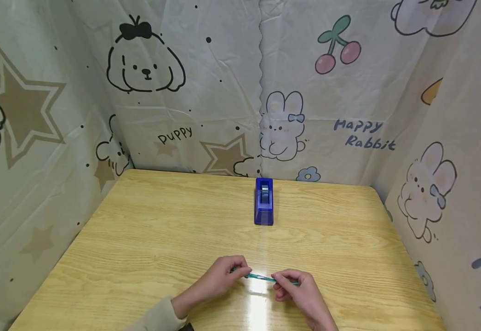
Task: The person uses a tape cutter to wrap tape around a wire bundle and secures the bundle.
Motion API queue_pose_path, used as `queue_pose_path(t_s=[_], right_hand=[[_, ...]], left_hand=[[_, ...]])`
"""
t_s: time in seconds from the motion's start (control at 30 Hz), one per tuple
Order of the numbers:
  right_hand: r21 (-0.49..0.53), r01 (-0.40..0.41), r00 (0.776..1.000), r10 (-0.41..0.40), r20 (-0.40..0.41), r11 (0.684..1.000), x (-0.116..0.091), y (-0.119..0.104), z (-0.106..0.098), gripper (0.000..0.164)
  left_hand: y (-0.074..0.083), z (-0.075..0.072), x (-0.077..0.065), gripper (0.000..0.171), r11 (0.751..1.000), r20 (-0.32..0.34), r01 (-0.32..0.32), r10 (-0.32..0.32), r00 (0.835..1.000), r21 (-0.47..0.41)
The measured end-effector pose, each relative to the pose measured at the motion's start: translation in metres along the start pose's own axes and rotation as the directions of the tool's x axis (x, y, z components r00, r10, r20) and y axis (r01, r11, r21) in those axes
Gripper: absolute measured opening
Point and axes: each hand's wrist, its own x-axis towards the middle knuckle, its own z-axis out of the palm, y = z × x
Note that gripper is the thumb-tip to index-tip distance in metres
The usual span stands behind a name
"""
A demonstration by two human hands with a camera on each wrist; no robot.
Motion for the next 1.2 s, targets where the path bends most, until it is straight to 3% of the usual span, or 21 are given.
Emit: queue_pose_path(t_s=[0.27, 0.53, 0.77, 0.9, 1.2], right_hand=[[-0.009, -0.026, 0.999, 0.026, 0.023, 1.0, -0.0005, -0.0011, -0.0018, 0.035], [-0.007, -0.016, 1.0, 0.016, -0.013, 1.0, 0.0016, -0.001, -0.0026, 0.03], [0.013, 0.005, 1.0, -0.005, 0.01, 1.0, 0.0021, -0.0017, -0.0042, 0.033], [0.022, 0.018, 1.0, -0.018, 0.021, 1.0, 0.002, -0.0031, -0.0052, 0.034], [0.013, 0.015, 1.0, -0.015, -0.004, 1.0, 0.0021, -0.0037, -0.0034, 0.031]], left_hand=[[0.0002, 0.0013, -0.0015, 0.023, 1.0, -0.006, -0.023, 0.023, 1.0, 0.004], [-0.0037, -0.0009, 0.0011, 0.023, 1.0, 0.023, 0.0, -0.001, 1.0, 0.021], [-0.004, -0.004, 0.0043, 0.031, 0.993, 0.134, 0.099, -0.089, 0.987, -0.07], [-0.003, -0.0036, 0.0047, 0.036, 0.986, 0.153, 0.139, -0.124, 0.98, -0.095], [-0.0022, 0.0, 0.0045, 0.03, 0.998, 0.095, 0.062, -0.065, 0.993, 0.03]])
